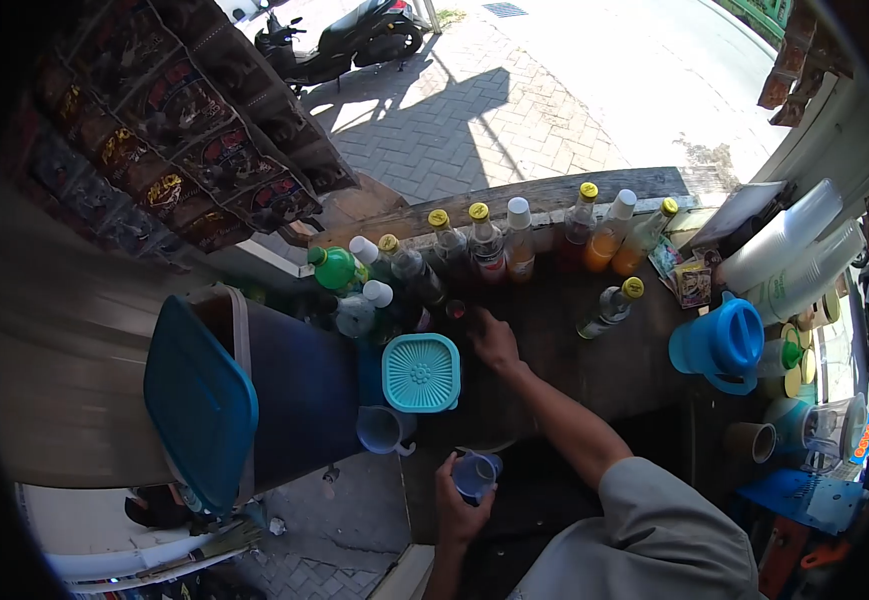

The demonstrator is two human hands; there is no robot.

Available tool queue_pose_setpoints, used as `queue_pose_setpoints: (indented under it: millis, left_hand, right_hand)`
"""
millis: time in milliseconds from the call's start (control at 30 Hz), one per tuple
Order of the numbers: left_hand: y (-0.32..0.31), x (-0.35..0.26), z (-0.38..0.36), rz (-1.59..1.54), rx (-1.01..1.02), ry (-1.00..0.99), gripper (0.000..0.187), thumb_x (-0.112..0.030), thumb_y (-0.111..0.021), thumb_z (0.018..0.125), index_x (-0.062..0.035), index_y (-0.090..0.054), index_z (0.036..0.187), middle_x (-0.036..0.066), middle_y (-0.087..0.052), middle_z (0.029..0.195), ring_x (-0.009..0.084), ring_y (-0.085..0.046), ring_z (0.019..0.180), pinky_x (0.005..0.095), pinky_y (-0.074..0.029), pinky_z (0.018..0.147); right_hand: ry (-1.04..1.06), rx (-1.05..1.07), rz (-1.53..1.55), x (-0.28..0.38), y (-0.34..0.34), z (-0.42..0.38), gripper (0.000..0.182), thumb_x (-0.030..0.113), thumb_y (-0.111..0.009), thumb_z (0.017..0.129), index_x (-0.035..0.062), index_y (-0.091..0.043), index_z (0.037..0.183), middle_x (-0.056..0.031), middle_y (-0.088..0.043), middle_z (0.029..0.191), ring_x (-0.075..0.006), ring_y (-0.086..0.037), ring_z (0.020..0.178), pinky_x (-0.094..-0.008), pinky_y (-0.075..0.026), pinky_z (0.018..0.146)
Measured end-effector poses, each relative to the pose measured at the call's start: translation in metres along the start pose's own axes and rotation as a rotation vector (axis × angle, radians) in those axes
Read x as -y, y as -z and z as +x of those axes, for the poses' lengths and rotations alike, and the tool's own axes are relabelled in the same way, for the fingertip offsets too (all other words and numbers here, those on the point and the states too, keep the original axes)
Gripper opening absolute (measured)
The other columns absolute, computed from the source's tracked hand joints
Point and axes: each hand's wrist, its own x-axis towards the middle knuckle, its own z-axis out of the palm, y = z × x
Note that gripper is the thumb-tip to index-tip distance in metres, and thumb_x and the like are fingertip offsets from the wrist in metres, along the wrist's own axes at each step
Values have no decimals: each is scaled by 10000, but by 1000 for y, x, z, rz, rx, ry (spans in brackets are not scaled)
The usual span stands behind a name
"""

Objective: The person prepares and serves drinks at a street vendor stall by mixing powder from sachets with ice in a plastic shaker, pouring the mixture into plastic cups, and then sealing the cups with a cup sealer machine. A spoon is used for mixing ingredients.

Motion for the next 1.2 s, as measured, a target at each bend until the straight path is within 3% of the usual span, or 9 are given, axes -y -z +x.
queue_pose_setpoints:
  millis: [100, 167, 333, 367, 600, 667, 767, 900, 1200]
  left_hand:
    - [-19, -4, 35, 3, 30, -93, 785, -112, -782, 683, 16, -350, 1325, 218, -472, 1203, 360, -508, 1118, 416, -408, 970]
    - [-34, 0, 57, 13, 21, -164, 780, -126, -776, 694, 14, -346, 1329, 220, -467, 1209, 376, -494, 1131, 428, -401, 970]
    - [-59, 20, 83, 18, -19, -195, 825, -141, -784, 695, 18, -309, 1350, 224, -454, 1234, 380, -478, 1151, 426, -384, 991]
    - [-59, 20, 84, 29, -7, -187, 864, -158, -804, 682, 25, -296, 1356, 230, -434, 1252, 382, -463, 1167, 431, -378, 999]
    - [-44, -5, 50, 207, -108, -315, 1001, -350, -840, 651, 43, -262, 1369, 267, -358, 1316, 418, -373, 1238, 493, -314, 1039]
    - [-33, -12, 41, 177, -124, -334, 932, -312, -827, 676, 32, -292, 1357, 252, -384, 1296, 401, -395, 1222, 480, -331, 1025]
    - [-22, -19, 35, 111, -154, -283, 729, -223, -792, 717, 19, -399, 1282, 214, -459, 1222, 372, -467, 1152, 446, -389, 980]
    - [-9, -28, 40, 100, -241, -281, 641, -64, -753, 711, 23, -424, 1255, 184, -475, 1215, 311, -502, 1126, 393, -419, 953]
    - [-5, -3, 8, -32, -205, -4, 509, -42, -733, 725, 24, -509, 1177, 158, -560, 1072, 247, -619, 940, 357, -485, 844]
  right_hand:
    - [-85, 8, 28, 2, 45, -42, 324, 112, -667, 810, 21, -582, 1109, -210, -669, 844, -311, -677, 807, -386, -518, 685]
    - [-140, -51, 111, -10, 69, -72, 232, 157, -665, 827, 42, -598, 1017, -202, -654, 797, -348, -661, 780, -403, -506, 647]
    - [-155, -665, -2, -31, 124, -110, 506, 248, -782, 738, 18, -502, 1091, -164, -594, 981, -256, -594, 726, -339, -477, 614]
    - [-210, -658, 11, -21, 141, -106, 666, 287, -828, 682, 13, -454, 1160, -154, -541, 1068, -231, -528, 734, -325, -468, 631]
    - [83, -511, -261, -66, 163, -47, 699, 283, -815, 680, 22, -432, 1203, -198, -560, 1087, -381, -595, 920, -435, -503, 743]
    - [-12, -373, -142, -63, 156, -31, 674, 262, -795, 691, 36, -426, 1206, -214, -576, 1091, -431, -563, 1009, -497, -486, 789]
    - [18, -313, -76, -47, 137, -1, 561, 193, -773, 707, 57, -485, 1170, -205, -631, 986, -429, -583, 971, -475, -489, 791]
    - [-104, -322, -56, -28, 111, 38, 526, 177, -745, 728, 59, -467, 1159, -226, -621, 1032, -435, -573, 990, -507, -478, 789]
    - [-384, -461, -92, -23, 88, 78, 303, 73, -598, 760, -23, -542, 1042, -292, -616, 967, -471, -576, 960, -529, -481, 806]
